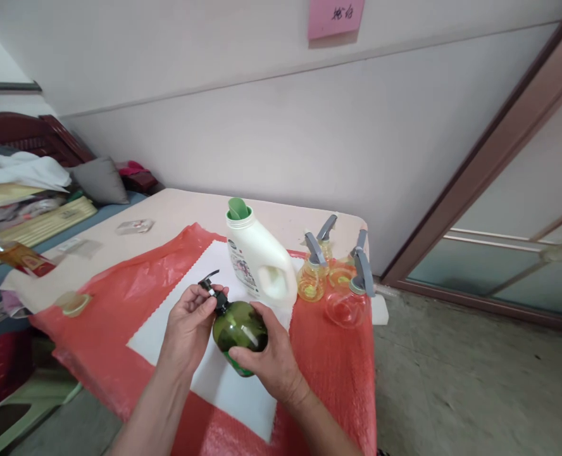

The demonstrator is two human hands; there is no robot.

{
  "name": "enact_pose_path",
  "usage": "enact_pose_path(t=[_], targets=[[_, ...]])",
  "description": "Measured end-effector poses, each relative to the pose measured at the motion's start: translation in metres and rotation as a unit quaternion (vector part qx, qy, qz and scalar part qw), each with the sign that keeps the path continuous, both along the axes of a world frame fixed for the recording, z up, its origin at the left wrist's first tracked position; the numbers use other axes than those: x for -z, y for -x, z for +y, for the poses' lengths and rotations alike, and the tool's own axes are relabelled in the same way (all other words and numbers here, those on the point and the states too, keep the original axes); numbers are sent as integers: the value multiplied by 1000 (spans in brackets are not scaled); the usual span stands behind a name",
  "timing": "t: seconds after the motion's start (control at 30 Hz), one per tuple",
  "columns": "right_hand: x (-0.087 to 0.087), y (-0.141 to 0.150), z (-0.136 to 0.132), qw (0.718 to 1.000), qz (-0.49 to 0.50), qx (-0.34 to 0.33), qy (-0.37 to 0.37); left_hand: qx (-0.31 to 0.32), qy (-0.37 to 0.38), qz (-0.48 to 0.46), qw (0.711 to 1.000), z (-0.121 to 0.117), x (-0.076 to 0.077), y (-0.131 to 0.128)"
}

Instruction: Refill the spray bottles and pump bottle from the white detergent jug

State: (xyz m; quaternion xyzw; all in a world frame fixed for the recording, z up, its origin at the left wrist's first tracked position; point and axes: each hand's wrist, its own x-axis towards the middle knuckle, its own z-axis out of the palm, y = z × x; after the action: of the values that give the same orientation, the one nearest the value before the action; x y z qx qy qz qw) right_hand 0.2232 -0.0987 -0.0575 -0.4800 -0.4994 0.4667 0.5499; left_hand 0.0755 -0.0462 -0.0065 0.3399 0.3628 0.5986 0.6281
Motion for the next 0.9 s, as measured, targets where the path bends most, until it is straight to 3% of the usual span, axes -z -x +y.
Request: enact_pose_path(t=[0.2, 0.47, 0.73, 0.9], targets=[[-2, -3, 1, 1000, 3, -1, 3, 5, -12, 26, 1000, 0, -2, 2], [5, -4, 3, 997, 64, -48, 17, 98, 16, -16, 995, -2, -10, 8], [4, -1, -1, 999, 10, -28, 24, 15, -32, 48, 998, 0, -1, 3], [3, -1, 0, 999, 27, -38, 28, 73, -24, 19, 997, 1, -1, 7]])
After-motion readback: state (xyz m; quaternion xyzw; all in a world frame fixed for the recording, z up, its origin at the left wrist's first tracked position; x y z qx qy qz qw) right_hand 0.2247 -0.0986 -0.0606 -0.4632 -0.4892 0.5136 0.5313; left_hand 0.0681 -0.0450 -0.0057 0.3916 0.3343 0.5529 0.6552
